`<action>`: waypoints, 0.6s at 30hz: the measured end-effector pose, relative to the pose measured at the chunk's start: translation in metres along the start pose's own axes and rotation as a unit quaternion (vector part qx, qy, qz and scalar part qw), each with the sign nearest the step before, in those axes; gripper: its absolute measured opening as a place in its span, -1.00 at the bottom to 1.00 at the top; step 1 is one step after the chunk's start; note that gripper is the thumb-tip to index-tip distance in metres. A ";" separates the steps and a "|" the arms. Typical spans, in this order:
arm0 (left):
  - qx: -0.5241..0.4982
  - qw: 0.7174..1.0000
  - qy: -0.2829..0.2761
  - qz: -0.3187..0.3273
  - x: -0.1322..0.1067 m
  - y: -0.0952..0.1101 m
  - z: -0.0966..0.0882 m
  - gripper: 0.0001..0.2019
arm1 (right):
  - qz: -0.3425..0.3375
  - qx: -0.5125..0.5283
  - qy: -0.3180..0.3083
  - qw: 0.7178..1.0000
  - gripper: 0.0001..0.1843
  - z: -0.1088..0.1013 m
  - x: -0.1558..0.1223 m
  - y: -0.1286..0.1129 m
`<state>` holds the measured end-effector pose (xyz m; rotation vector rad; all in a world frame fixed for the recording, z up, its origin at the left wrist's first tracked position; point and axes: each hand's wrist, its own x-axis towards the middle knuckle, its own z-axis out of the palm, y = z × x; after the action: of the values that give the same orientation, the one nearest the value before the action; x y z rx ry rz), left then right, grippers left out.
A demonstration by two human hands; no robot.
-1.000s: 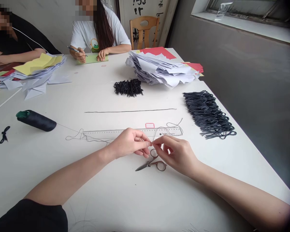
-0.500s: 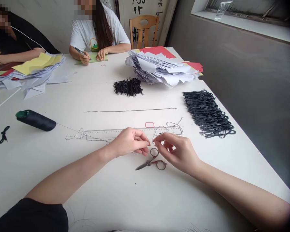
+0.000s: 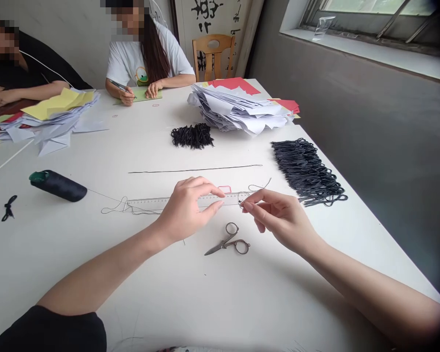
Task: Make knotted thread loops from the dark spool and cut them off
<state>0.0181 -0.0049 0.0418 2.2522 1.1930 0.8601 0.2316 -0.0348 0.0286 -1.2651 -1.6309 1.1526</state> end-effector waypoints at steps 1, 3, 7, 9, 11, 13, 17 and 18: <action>0.014 1.000 0.008 0.022 -0.002 0.003 0.000 -0.92 | 0.000 -0.003 -0.012 1.000 -0.70 0.004 0.000 -0.002; 0.043 0.997 0.025 0.063 -0.006 0.008 -0.001 -0.92 | -0.003 -0.010 -0.023 1.000 -0.70 0.012 0.001 -0.005; 0.109 0.983 0.070 0.133 -0.012 0.011 0.000 -0.92 | -0.011 -0.017 -0.009 1.000 -0.71 0.020 0.003 -0.010; 0.136 0.972 0.100 0.163 -0.014 0.011 0.002 -0.93 | -0.016 -0.006 -0.006 1.000 -0.72 0.022 0.003 -0.012; 0.142 0.966 0.122 0.181 -0.015 0.013 0.003 -0.90 | -0.014 0.013 -0.008 1.000 -0.74 0.023 0.003 -0.012; 0.122 0.968 0.126 0.179 -0.015 0.015 0.002 -0.88 | -0.002 0.037 -0.005 0.999 -0.74 0.023 0.002 -0.011; -0.009 0.992 0.116 0.056 -0.004 0.009 -0.012 -0.90 | 0.013 0.144 0.097 0.985 -0.77 0.004 0.001 -0.001; -0.077 0.990 0.115 -0.009 0.002 0.003 -0.018 -0.91 | 0.018 0.181 0.147 0.972 -0.80 -0.007 0.000 0.003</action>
<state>0.0080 -0.0031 0.0575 2.0577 1.1976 1.1882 0.2395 -0.0330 0.0277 -1.1651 -1.1255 1.1589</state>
